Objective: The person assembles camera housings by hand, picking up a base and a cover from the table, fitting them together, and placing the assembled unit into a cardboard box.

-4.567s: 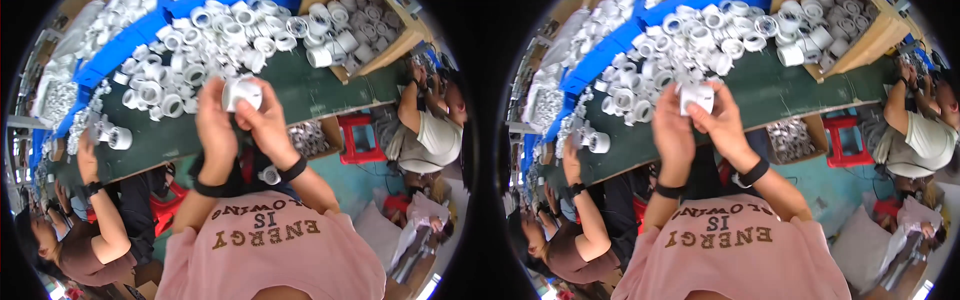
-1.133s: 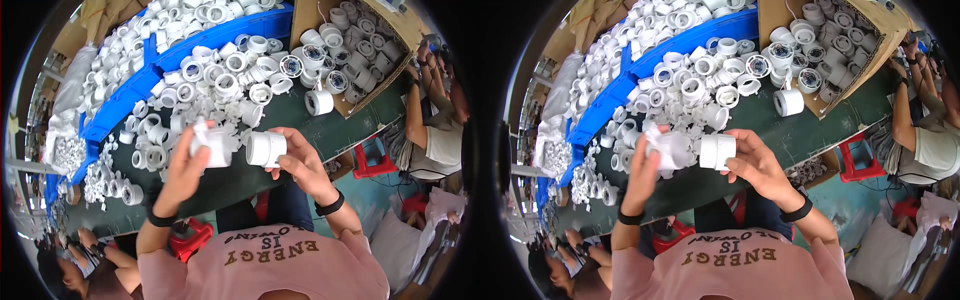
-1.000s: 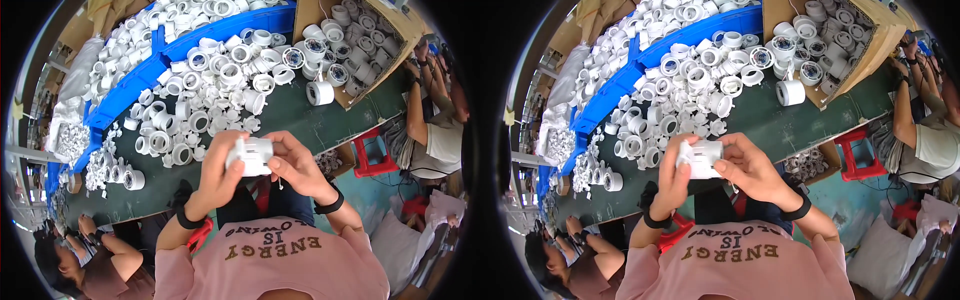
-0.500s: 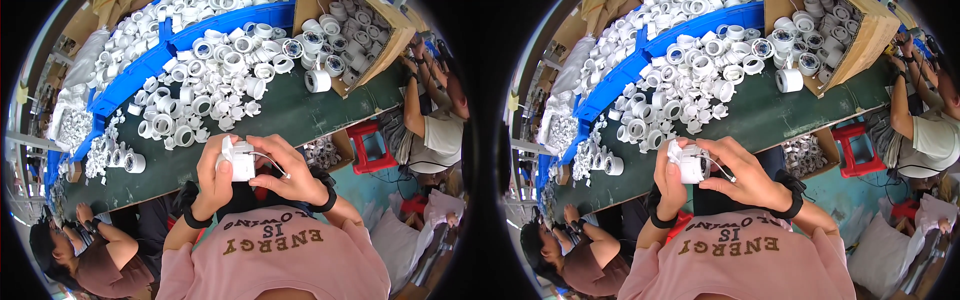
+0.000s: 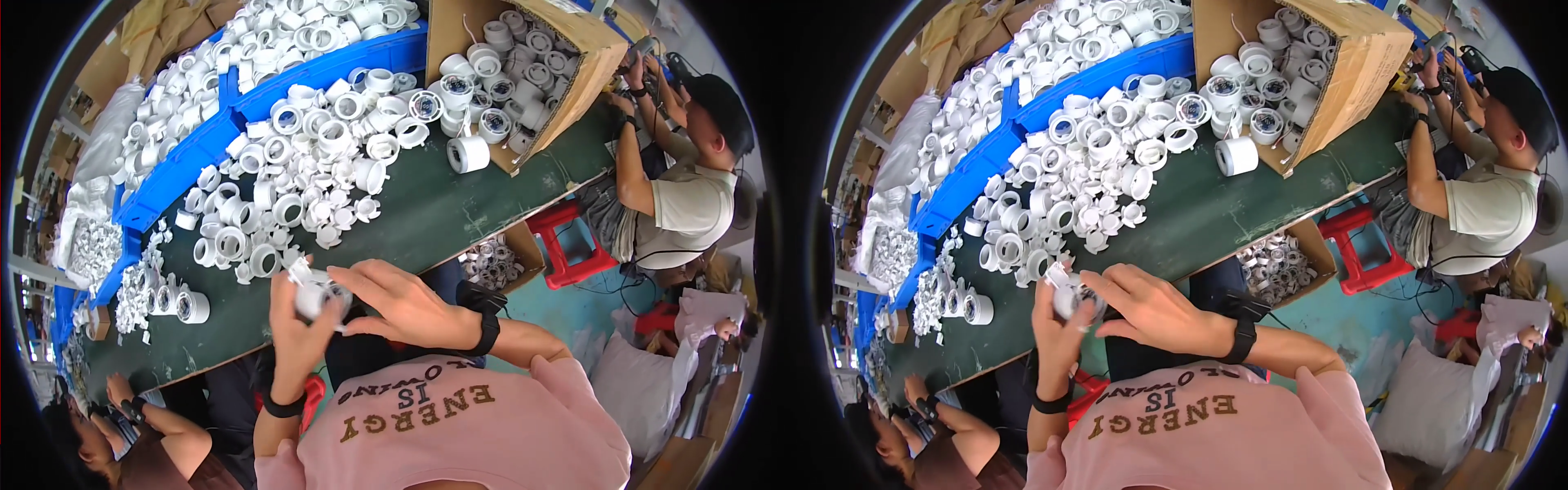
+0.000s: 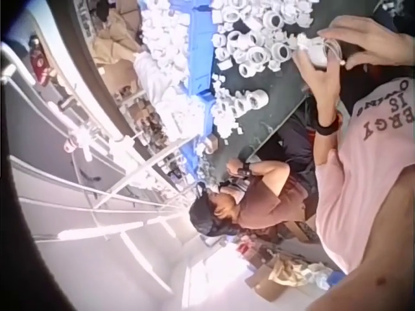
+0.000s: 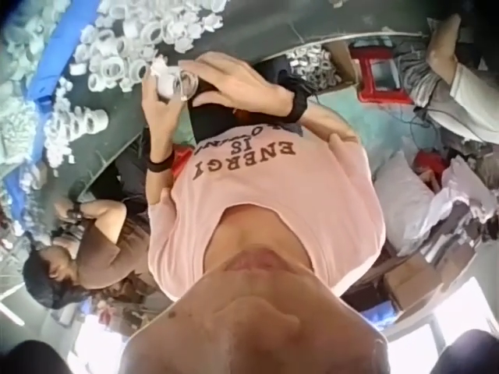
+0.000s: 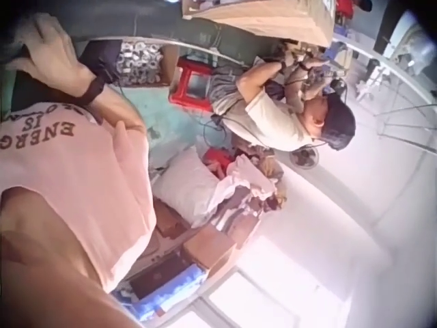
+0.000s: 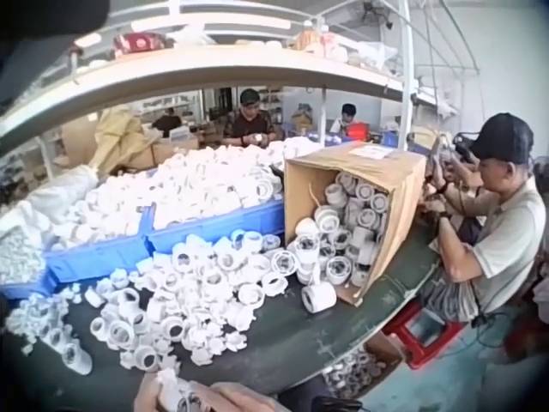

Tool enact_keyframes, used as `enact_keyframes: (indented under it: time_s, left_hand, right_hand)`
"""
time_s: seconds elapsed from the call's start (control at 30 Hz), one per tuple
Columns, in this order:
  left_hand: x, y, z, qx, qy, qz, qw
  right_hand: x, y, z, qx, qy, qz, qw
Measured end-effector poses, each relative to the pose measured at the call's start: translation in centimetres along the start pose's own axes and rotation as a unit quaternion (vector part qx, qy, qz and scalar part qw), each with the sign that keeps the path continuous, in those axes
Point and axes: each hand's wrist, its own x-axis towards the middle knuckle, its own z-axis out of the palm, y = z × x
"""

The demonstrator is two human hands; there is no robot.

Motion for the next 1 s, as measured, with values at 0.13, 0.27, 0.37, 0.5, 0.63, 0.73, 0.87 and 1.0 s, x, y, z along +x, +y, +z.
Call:
enact_keyframes:
  time_s: [0.13, 0.27, 0.37, 0.5, 0.63, 0.73, 0.87, 1.0]
  left_hand:
    - [-2.0, -5.7, -8.1, -0.254, 0.185, -0.152, 0.937]
    - [-3.8, -11.3, -14.4, -0.082, 0.286, -0.146, 0.943]
    - [-3.2, -13.5, -17.0, 0.09, 0.232, -0.149, 0.957]
    - [-2.2, -12.8, -18.4, 0.345, 0.308, -0.115, 0.879]
    - [0.4, -4.2, -10.8, 0.269, 0.301, 0.077, 0.912]
    - [1.9, 0.5, -2.4, 0.086, 0.088, 0.065, 0.99]
    - [0.8, -0.3, 4.2, -0.075, 0.086, 0.032, 0.993]
    - [-2.1, -3.9, -1.5, -0.028, 0.209, -0.079, 0.974]
  right_hand:
    - [1.0, 4.4, -7.2, -0.25, 0.067, 0.045, 0.965]
    - [0.2, 11.8, -13.3, -0.466, 0.072, 0.096, 0.877]
    - [0.5, 13.7, -12.9, -0.423, 0.069, 0.119, 0.896]
    - [-0.1, 13.3, -12.1, -0.366, 0.117, 0.155, 0.91]
    - [-0.7, 10.6, -10.0, 0.004, 0.156, 0.212, 0.965]
    - [-0.3, 7.3, -6.4, 0.216, 0.149, 0.191, 0.946]
    - [0.8, 2.8, 1.5, 0.116, 0.027, 0.063, 0.991]
    - [1.6, 4.3, -0.5, 0.021, -0.028, 0.069, 0.997]
